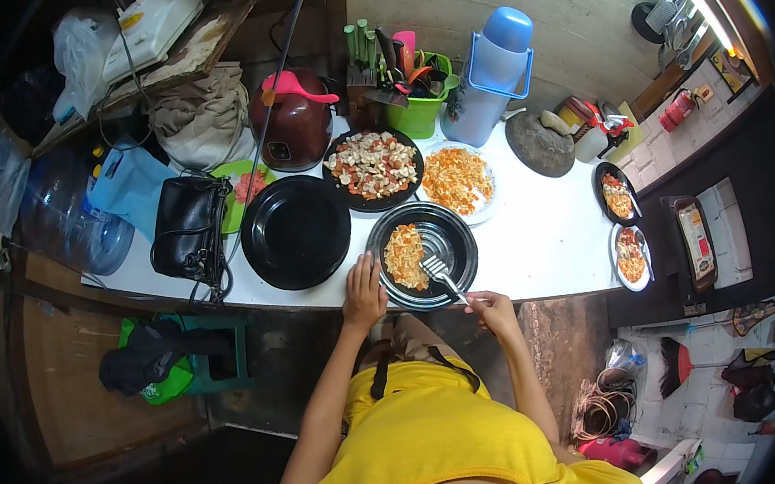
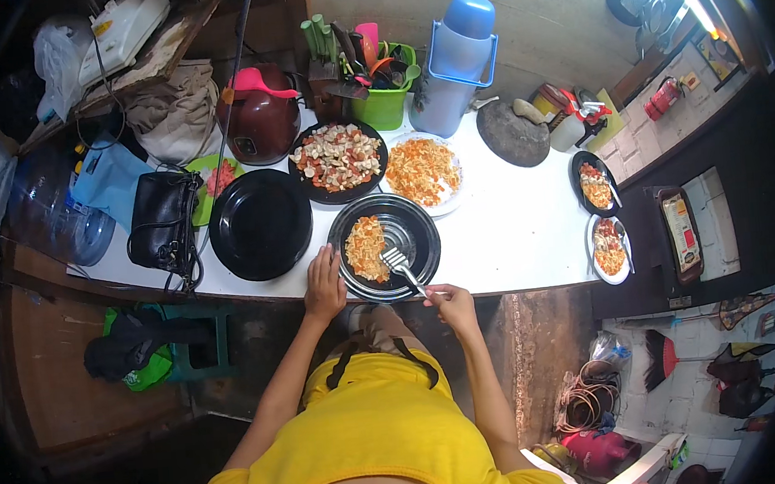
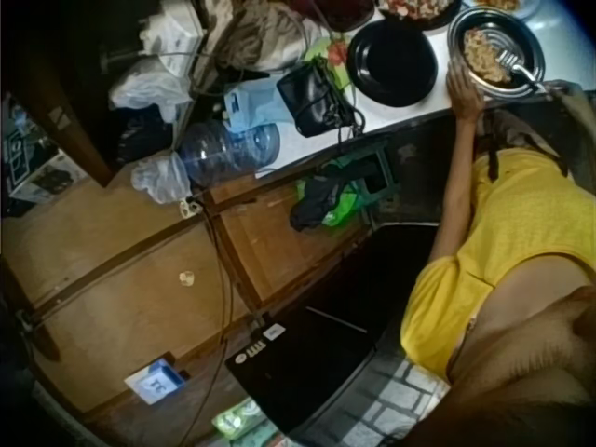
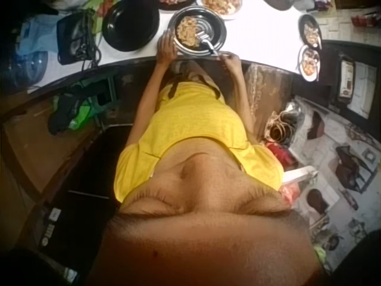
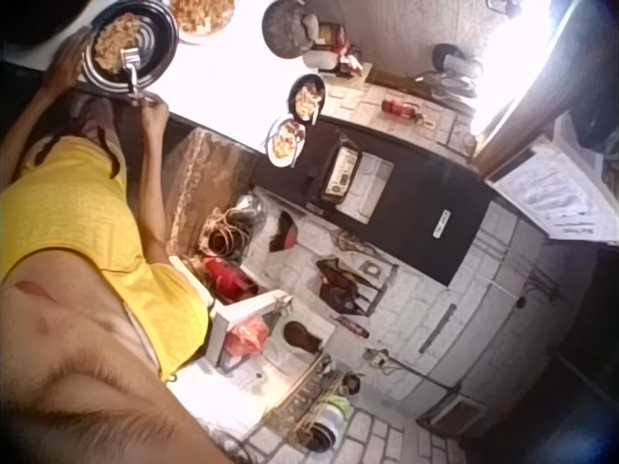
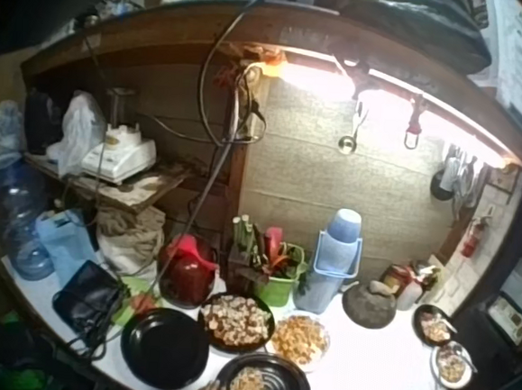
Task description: The person uses a fork to transfer shredded food from a white plate to a black plate, spreading it evenly. They then add pieces of a white and red mixture from another plate onto the shredded food. The person continues to arrange the food on the black plate using the fork.
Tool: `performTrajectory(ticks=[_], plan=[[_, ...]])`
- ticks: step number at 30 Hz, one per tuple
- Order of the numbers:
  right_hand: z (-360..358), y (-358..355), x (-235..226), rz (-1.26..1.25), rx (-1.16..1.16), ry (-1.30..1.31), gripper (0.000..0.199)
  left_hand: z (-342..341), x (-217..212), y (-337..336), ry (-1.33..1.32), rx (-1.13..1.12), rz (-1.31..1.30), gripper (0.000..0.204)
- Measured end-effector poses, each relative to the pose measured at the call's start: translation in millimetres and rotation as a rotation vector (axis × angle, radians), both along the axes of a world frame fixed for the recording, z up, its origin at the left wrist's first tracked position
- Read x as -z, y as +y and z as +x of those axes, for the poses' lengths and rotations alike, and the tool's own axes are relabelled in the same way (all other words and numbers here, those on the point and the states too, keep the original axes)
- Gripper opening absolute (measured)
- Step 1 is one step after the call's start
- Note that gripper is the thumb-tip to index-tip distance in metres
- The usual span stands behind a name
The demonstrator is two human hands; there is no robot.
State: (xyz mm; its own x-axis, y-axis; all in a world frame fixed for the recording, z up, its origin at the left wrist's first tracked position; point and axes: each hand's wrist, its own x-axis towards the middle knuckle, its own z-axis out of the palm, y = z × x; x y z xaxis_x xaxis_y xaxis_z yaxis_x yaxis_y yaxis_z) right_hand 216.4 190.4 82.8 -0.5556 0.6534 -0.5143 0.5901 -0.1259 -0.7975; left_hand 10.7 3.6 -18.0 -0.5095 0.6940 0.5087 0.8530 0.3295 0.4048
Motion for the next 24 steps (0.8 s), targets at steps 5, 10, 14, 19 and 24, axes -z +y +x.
performTrajectory(ticks=[5,10,14,19,24], plan=[[4.3,8.8,3.6,-0.068,0.008,0.004,0.022,-0.5,0.8,-1.0,0.002,-0.004,-0.003,0.057],[4.5,-1.7,3.1,-0.156,-0.011,0.002,0.023,-1.2,2.8,-0.8,0.028,-0.003,0.0,0.055],[8.0,-5.2,0.2,-0.302,0.029,0.032,0.023,-1.0,3.1,-0.9,0.027,-0.004,-0.003,0.056],[16.1,-5.5,5.7,-0.289,-0.004,0.023,0.024,-0.5,3.0,-0.9,0.021,-0.005,-0.006,0.055],[18.2,12.0,-22.4,-0.037,-0.067,0.02,0.028,-0.6,3.7,-1.4,0.019,-0.006,-0.011,0.055]])
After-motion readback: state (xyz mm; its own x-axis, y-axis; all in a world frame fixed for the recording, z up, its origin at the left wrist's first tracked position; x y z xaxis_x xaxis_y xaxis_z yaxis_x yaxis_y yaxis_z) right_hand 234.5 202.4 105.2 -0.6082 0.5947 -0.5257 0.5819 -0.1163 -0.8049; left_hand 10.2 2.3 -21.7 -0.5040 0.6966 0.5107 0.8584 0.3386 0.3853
